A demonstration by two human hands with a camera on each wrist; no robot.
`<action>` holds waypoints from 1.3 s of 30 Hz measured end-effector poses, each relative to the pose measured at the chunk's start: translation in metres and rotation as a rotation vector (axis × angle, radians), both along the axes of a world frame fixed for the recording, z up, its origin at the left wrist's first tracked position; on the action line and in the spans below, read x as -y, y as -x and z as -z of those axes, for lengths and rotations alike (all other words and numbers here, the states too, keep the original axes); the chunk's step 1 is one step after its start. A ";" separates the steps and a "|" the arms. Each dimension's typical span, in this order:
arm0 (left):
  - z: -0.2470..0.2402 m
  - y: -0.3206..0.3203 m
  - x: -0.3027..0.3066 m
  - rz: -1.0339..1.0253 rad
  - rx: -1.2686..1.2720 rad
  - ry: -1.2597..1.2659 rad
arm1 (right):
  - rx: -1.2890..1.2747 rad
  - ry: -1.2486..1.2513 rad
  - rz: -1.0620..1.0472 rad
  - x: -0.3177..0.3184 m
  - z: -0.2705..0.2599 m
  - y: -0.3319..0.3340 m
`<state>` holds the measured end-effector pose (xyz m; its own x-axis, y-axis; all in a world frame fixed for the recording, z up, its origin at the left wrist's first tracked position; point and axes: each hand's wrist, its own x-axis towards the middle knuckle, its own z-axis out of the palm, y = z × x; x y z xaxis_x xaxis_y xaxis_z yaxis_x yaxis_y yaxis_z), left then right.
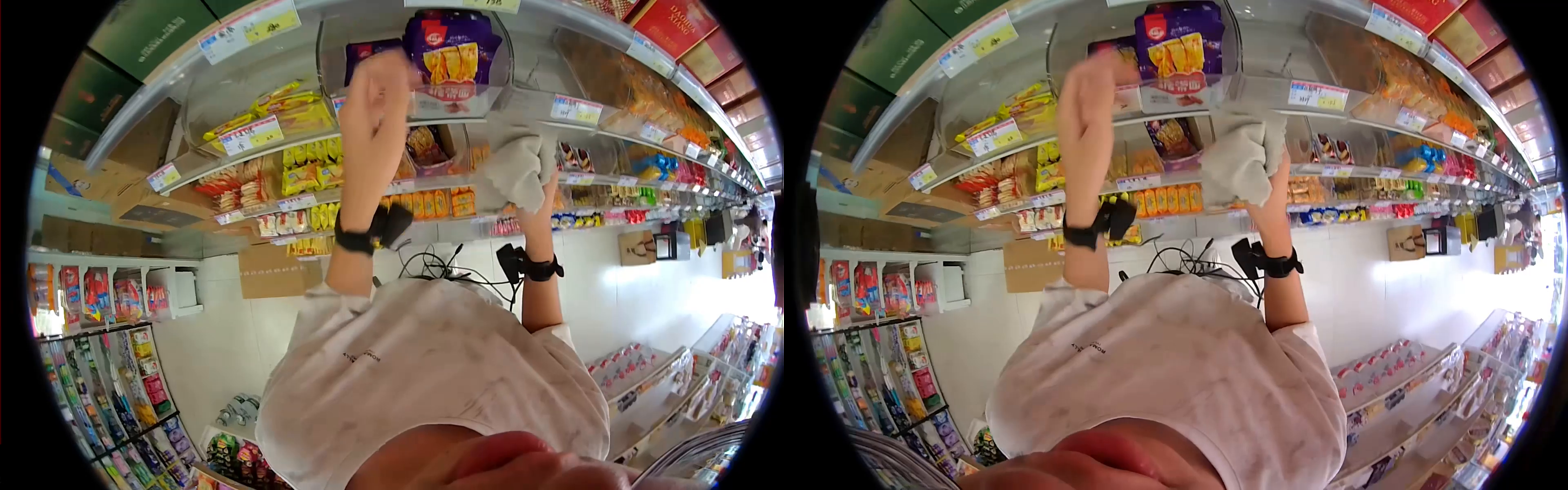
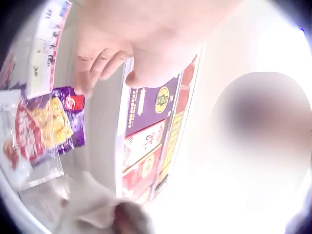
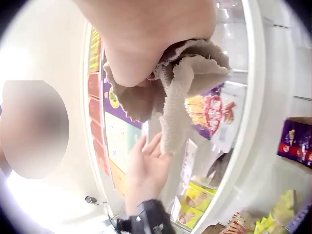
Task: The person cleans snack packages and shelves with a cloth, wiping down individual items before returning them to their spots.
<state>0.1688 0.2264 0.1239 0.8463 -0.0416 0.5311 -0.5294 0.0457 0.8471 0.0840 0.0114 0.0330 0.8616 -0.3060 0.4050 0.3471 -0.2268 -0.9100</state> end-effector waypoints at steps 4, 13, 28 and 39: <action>0.062 0.017 -0.032 0.604 -0.433 -0.100 | -0.164 0.287 0.035 0.019 0.078 0.018; 0.215 -0.074 0.007 0.120 -0.251 -0.344 | -0.286 0.070 -0.110 -0.020 0.156 -0.074; 0.230 -0.170 0.069 0.001 -0.354 -1.267 | -0.569 0.077 -0.121 -0.061 0.215 -0.210; 0.243 -0.160 0.043 0.091 -0.313 -1.093 | -0.192 0.145 -0.169 -0.037 0.186 -0.151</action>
